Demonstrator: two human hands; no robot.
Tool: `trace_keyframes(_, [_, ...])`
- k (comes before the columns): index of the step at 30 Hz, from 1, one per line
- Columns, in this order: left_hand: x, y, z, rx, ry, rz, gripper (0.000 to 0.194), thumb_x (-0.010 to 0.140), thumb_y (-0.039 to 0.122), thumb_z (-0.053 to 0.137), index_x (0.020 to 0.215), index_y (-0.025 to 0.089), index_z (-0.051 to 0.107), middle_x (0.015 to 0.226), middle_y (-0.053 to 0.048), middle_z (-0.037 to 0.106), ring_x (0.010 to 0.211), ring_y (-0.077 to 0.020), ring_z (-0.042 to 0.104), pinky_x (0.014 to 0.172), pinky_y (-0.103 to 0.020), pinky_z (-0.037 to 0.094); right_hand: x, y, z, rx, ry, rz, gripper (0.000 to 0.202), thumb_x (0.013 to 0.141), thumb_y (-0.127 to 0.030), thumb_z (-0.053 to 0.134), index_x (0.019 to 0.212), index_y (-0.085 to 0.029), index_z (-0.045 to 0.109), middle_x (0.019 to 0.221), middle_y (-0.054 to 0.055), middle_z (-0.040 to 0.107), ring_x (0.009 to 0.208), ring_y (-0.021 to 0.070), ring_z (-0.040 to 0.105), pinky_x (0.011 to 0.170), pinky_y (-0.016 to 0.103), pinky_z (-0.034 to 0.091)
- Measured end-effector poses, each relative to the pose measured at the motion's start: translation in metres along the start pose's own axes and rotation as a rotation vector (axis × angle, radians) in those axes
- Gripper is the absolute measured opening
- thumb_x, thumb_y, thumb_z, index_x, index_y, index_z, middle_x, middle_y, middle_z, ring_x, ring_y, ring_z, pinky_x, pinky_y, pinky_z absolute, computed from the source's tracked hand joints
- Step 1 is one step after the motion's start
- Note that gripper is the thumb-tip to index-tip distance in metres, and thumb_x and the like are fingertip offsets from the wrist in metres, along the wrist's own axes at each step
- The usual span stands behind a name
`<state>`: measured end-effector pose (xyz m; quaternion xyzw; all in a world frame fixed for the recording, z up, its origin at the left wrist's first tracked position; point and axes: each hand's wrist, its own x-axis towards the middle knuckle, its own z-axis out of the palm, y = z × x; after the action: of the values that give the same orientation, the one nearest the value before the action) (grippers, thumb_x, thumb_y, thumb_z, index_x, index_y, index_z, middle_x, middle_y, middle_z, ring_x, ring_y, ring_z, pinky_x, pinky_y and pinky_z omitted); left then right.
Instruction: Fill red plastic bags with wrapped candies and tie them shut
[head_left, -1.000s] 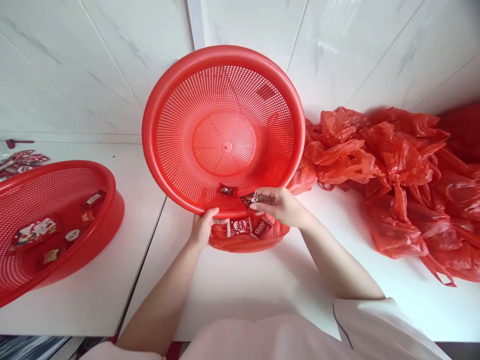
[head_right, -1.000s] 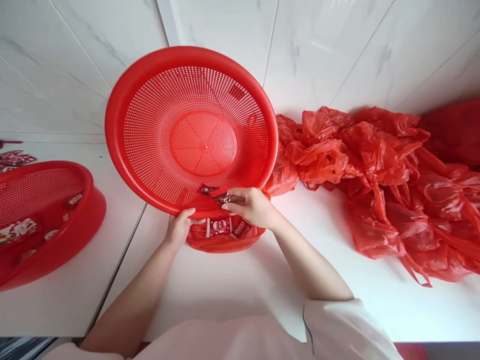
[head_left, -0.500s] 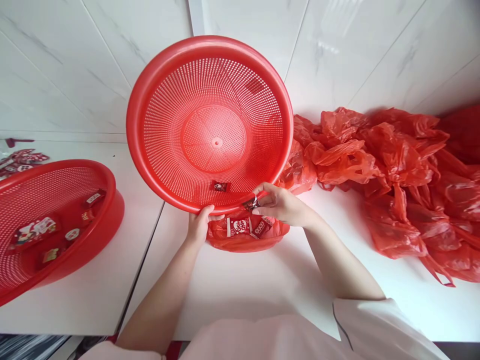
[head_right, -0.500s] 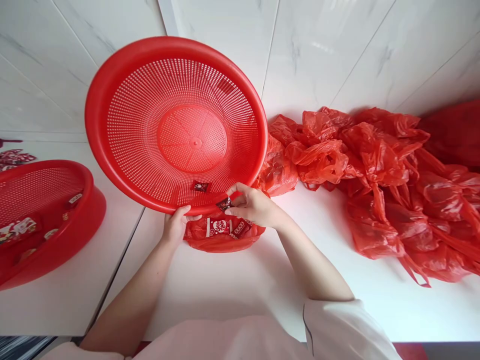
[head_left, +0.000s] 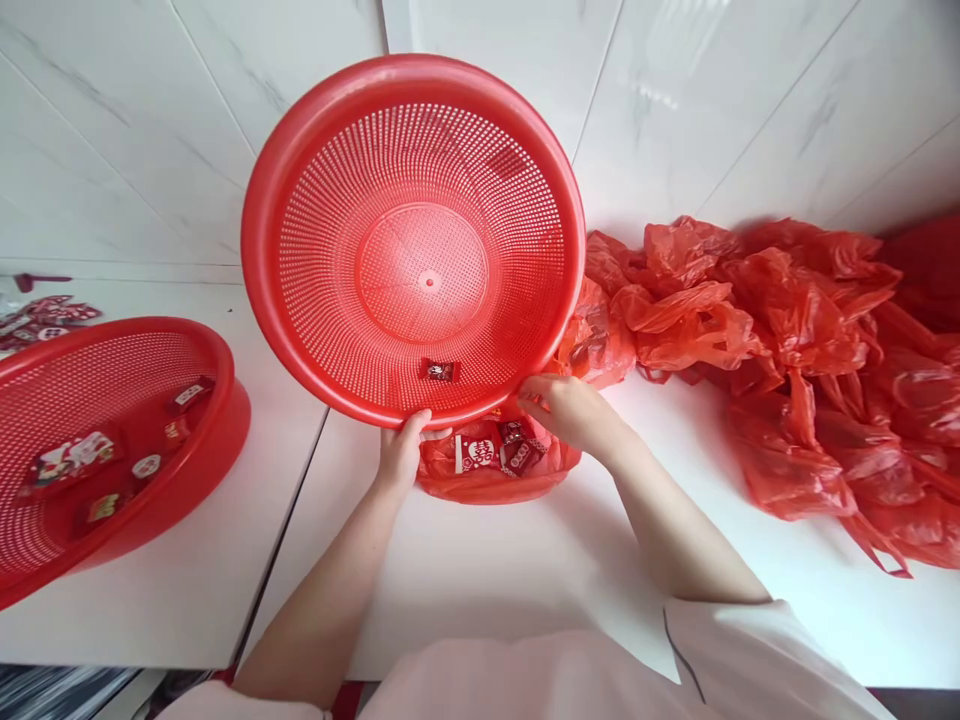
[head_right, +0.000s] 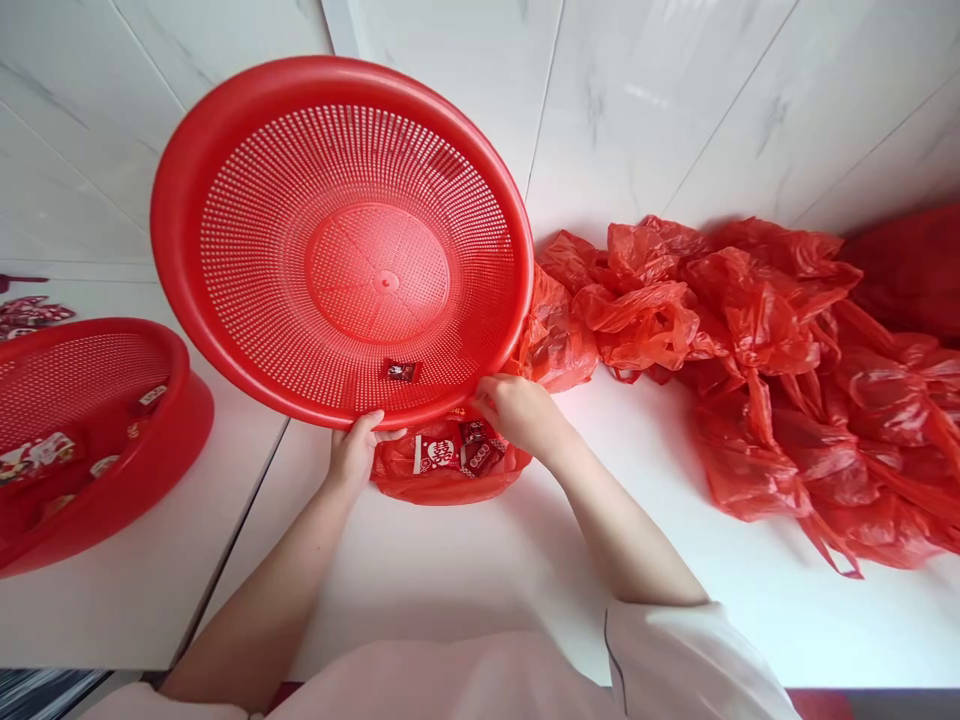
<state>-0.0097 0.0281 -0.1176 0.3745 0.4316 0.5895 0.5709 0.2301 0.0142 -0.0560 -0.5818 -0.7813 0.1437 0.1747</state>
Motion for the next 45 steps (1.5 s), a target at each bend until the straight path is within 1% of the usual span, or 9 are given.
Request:
trace_keyframes(3, [-0.005, -0.004, 0.003, 0.008, -0.037, -0.027, 0.039, 0.070, 0.027, 0.071, 0.107, 0.020, 0.060, 0.106, -0.004, 0.065, 0.090, -0.0226, 0.067, 0.063, -0.035, 0.063, 0.000, -0.009, -0.001, 0.071, 0.167, -0.040, 0.023, 0.095, -0.033, 0.043, 0.097, -0.020, 0.062, 0.089, 0.008, 0.067, 0.077, 0.0200, 0.064, 0.069, 0.031, 0.049])
trace_keyframes(5, [-0.012, -0.007, 0.007, 0.015, -0.077, -0.063, 0.037, 0.071, 0.028, 0.072, 0.105, 0.019, 0.061, 0.102, -0.004, 0.066, 0.088, -0.0240, 0.068, 0.062, -0.036, 0.063, 0.000, -0.015, 0.003, 0.098, 0.224, -0.093, 0.028, 0.095, -0.036, 0.043, 0.109, -0.019, 0.060, 0.105, 0.011, 0.066, 0.094, 0.0237, 0.063, 0.081, 0.035, 0.050])
trace_keyframes(8, [-0.023, -0.009, 0.014, 0.030, -0.166, -0.115, 0.033, 0.073, 0.029, 0.071, 0.103, 0.018, 0.064, 0.102, -0.006, 0.067, 0.086, -0.0259, 0.069, 0.060, -0.037, 0.063, 0.002, -0.019, 0.015, 0.067, 0.178, -0.190, 0.049, 0.093, -0.043, 0.046, 0.136, -0.018, 0.044, 0.139, 0.015, 0.049, 0.127, 0.0292, 0.047, 0.102, 0.045, 0.041])
trace_keyframes(11, [-0.031, -0.008, 0.018, 0.073, -0.225, -0.129, 0.027, 0.075, 0.030, 0.070, 0.099, 0.016, 0.066, 0.101, -0.007, 0.068, 0.079, -0.0247, 0.070, 0.058, -0.037, 0.063, 0.003, -0.019, 0.024, 0.042, 0.035, -0.249, 0.062, 0.094, -0.048, 0.044, 0.146, -0.017, 0.032, 0.146, 0.016, 0.041, 0.134, 0.0306, 0.039, 0.108, 0.052, 0.034])
trace_keyframes(15, [-0.029, -0.009, 0.016, 0.129, -0.229, -0.101, 0.019, 0.077, 0.030, 0.069, 0.086, 0.014, 0.069, 0.090, -0.008, 0.070, 0.073, -0.0245, 0.070, 0.055, -0.035, 0.062, 0.001, -0.019, 0.020, 0.140, -0.088, -0.295, 0.059, 0.092, -0.048, 0.048, 0.142, -0.016, 0.040, 0.132, 0.018, 0.055, 0.119, 0.0287, 0.054, 0.097, 0.046, 0.045])
trace_keyframes(19, [-0.020, -0.013, 0.010, 0.071, -0.165, -0.109, 0.024, 0.073, 0.029, 0.071, 0.093, 0.017, 0.068, 0.100, -0.007, 0.069, 0.083, -0.0264, 0.070, 0.057, -0.035, 0.062, 0.000, -0.021, 0.013, 0.332, -0.131, -0.358, 0.035, 0.089, -0.034, 0.057, 0.121, -0.019, 0.060, 0.113, 0.011, 0.065, 0.102, 0.0222, 0.061, 0.090, 0.036, 0.049])
trace_keyframes(28, [-0.005, -0.008, 0.002, 0.014, -0.081, -0.064, 0.033, 0.072, 0.026, 0.071, 0.102, 0.016, 0.063, 0.102, -0.007, 0.066, 0.085, -0.0246, 0.069, 0.062, -0.036, 0.063, 0.002, -0.021, 0.010, 1.172, -0.324, 0.003, 0.039, 0.090, -0.047, 0.053, 0.109, -0.016, 0.067, 0.092, 0.005, 0.070, 0.084, 0.0164, 0.067, 0.079, 0.030, 0.055])
trace_keyframes(39, [0.004, 0.000, -0.003, -0.048, 0.002, 0.028, 0.044, 0.072, 0.022, 0.070, 0.115, 0.025, 0.058, 0.105, -0.005, 0.064, 0.094, -0.0246, 0.066, 0.065, -0.037, 0.062, 0.001, -0.019, 0.012, 1.117, -0.436, 0.048, 0.046, 0.087, -0.053, 0.054, 0.115, -0.019, 0.065, 0.094, 0.006, 0.071, 0.081, 0.0183, 0.070, 0.066, 0.028, 0.060])
trace_keyframes(45, [0.006, -0.001, -0.002, -0.070, 0.049, 0.059, 0.040, 0.070, 0.022, 0.073, 0.108, 0.025, 0.061, 0.101, -0.002, 0.063, 0.090, -0.0192, 0.064, 0.067, -0.035, 0.062, -0.001, -0.008, 0.020, 0.747, -0.602, -0.015, 0.028, 0.087, -0.046, 0.056, 0.086, -0.022, 0.071, 0.070, 0.001, 0.068, 0.059, 0.0166, 0.067, 0.053, 0.027, 0.054])
